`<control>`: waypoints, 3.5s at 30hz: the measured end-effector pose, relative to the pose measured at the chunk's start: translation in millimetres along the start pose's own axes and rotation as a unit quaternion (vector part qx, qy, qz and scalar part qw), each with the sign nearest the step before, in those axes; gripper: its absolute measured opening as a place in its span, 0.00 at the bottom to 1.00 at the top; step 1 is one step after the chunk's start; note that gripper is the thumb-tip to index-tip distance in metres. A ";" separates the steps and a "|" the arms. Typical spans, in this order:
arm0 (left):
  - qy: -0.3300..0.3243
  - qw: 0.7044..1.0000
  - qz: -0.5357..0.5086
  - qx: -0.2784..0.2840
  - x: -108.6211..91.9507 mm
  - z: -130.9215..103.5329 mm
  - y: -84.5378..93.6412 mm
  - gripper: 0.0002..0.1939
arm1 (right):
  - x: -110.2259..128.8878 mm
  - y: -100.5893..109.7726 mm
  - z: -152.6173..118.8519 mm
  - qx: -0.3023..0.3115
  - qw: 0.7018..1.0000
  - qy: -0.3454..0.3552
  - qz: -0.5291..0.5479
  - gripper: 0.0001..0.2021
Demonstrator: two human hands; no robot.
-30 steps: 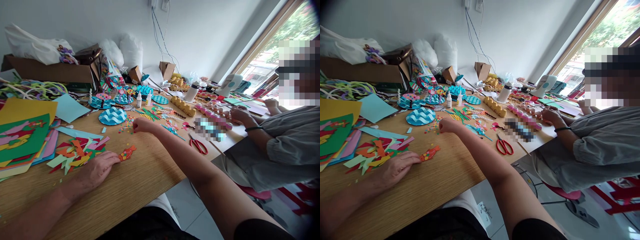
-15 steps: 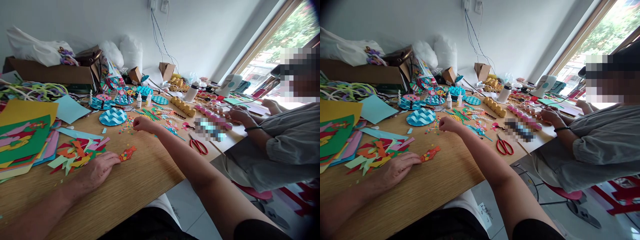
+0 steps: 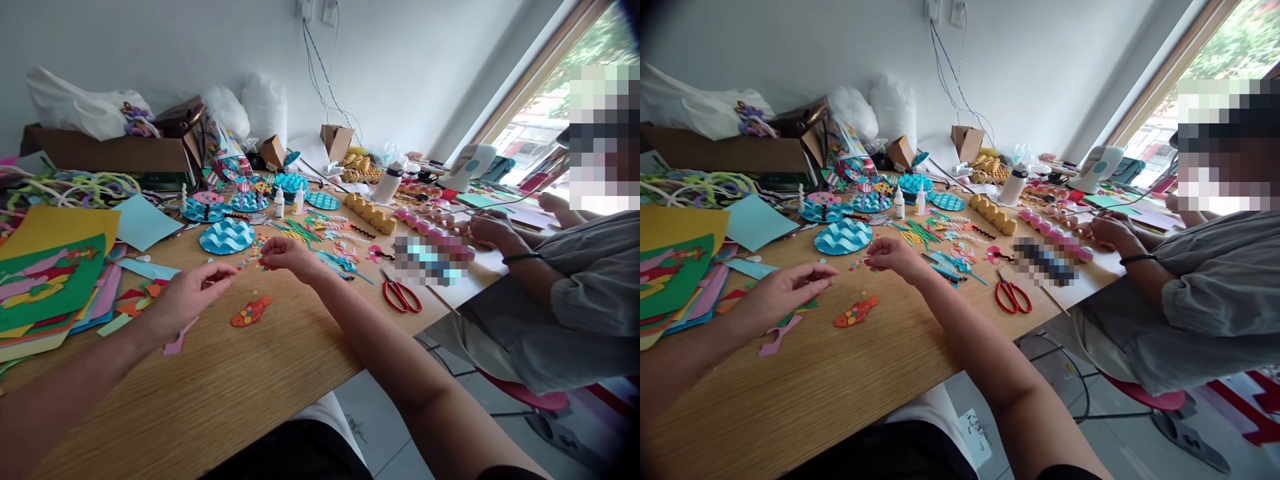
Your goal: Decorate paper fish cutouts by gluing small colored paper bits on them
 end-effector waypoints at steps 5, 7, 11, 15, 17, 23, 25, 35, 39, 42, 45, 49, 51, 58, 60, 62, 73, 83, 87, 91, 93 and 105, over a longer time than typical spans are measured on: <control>0.052 0.990 -0.102 0.078 -18.1 33.6 -17.4 0.21 | -1.1 -4.5 -6.4 -0.010 0.998 0.054 -0.002 0.08; 0.060 0.985 -0.131 0.097 -20.7 39.8 -25.2 0.20 | -5.0 -4.2 -6.4 -0.009 0.998 0.068 -0.007 0.08; 0.059 0.977 -0.162 0.127 -20.2 45.3 -34.6 0.18 | -12.8 -3.2 -3.2 -0.006 0.997 0.076 -0.014 0.08; 0.072 0.974 -0.173 0.131 -17.3 48.4 -37.4 0.16 | -17.0 -3.1 -1.6 0.015 0.997 0.066 -0.031 0.08; 0.079 0.973 -0.174 0.131 -16.8 48.9 -38.6 0.16 | -17.6 -2.4 -1.8 0.020 0.996 0.073 -0.042 0.08; 0.092 0.970 -0.184 0.127 -16.2 49.7 -42.5 0.15 | -18.5 -0.9 -3.5 0.022 0.995 0.073 -0.060 0.08; 0.095 0.969 -0.188 0.125 -15.5 50.4 -43.3 0.15 | -19.8 -0.4 -3.1 0.024 0.995 0.072 -0.065 0.07; 0.118 0.965 -0.207 0.113 -16.7 52.9 -45.7 0.17 | -23.4 1.8 -0.2 0.019 0.993 0.089 -0.081 0.07; 0.133 0.962 -0.213 0.110 -13.7 53.9 -45.6 0.18 | -22.3 1.5 -0.6 0.022 0.992 0.085 -0.091 0.07; 0.145 0.960 -0.219 0.095 -10.2 53.7 -42.8 0.18 | -25.3 4.4 0.7 0.023 0.987 0.080 -0.135 0.06; 0.155 0.959 -0.223 0.082 -7.7 53.1 -39.8 0.18 | -27.9 9.0 2.2 0.032 0.957 0.094 -0.274 0.05; 0.162 0.959 -0.220 0.074 -7.3 52.0 -38.9 0.17 | -24.4 9.5 1.3 0.046 0.902 0.149 -0.403 0.06; 0.162 0.960 -0.216 0.069 -8.0 51.5 -39.2 0.16 | -21.7 7.9 -0.1 0.041 0.900 0.159 -0.404 0.05; 0.154 0.966 -0.201 0.061 -11.8 52.4 -41.3 0.14 | -22.1 9.3 -0.2 0.014 0.916 0.138 -0.378 0.04; 0.150 0.967 -0.198 0.059 -12.4 53.0 -42.0 0.14 | -27.2 12.8 1.1 0.013 0.926 0.103 -0.363 0.06; 0.146 0.968 -0.196 0.057 -12.4 53.2 -42.9 0.13 | -31.8 15.4 2.2 0.013 0.938 0.073 -0.340 0.09; 0.107 0.974 -0.195 0.047 -17.1 51.6 -47.8 0.11 | -26.3 19.7 2.3 -0.021 0.932 0.083 -0.351 0.08; 0.113 0.976 -0.183 0.034 -12.9 49.9 -45.0 0.12 | -13.0 -1.9 -8.2 0.058 0.959 0.109 -0.255 0.03; 0.109 0.978 -0.176 0.037 -12.9 49.3 -45.9 0.12 | -12.6 -1.3 -8.2 0.057 0.957 0.104 -0.265 0.03; 0.109 0.977 -0.176 0.041 -14.1 47.8 -46.4 0.12 | -14.0 -0.6 -7.5 0.064 0.953 0.106 -0.275 0.03; 0.111 0.977 -0.179 0.042 -14.6 46.9 -46.3 0.11 | -14.1 -0.9 -7.7 0.062 0.953 0.102 -0.277 0.03; 0.120 0.974 -0.185 0.049 -14.6 44.7 -45.6 0.11 | -23.2 -0.5 -5.5 0.074 0.947 0.110 -0.293 0.04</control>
Point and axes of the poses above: each hand's wrist, its own z-axis towards the middle knuckle, its own y-axis out of the back of the hand, x = y × z, the point moved 3 cm from there along z, towards the middle knuckle, and after that the axes turned 15 degrees about y, right-handed, at the moved point
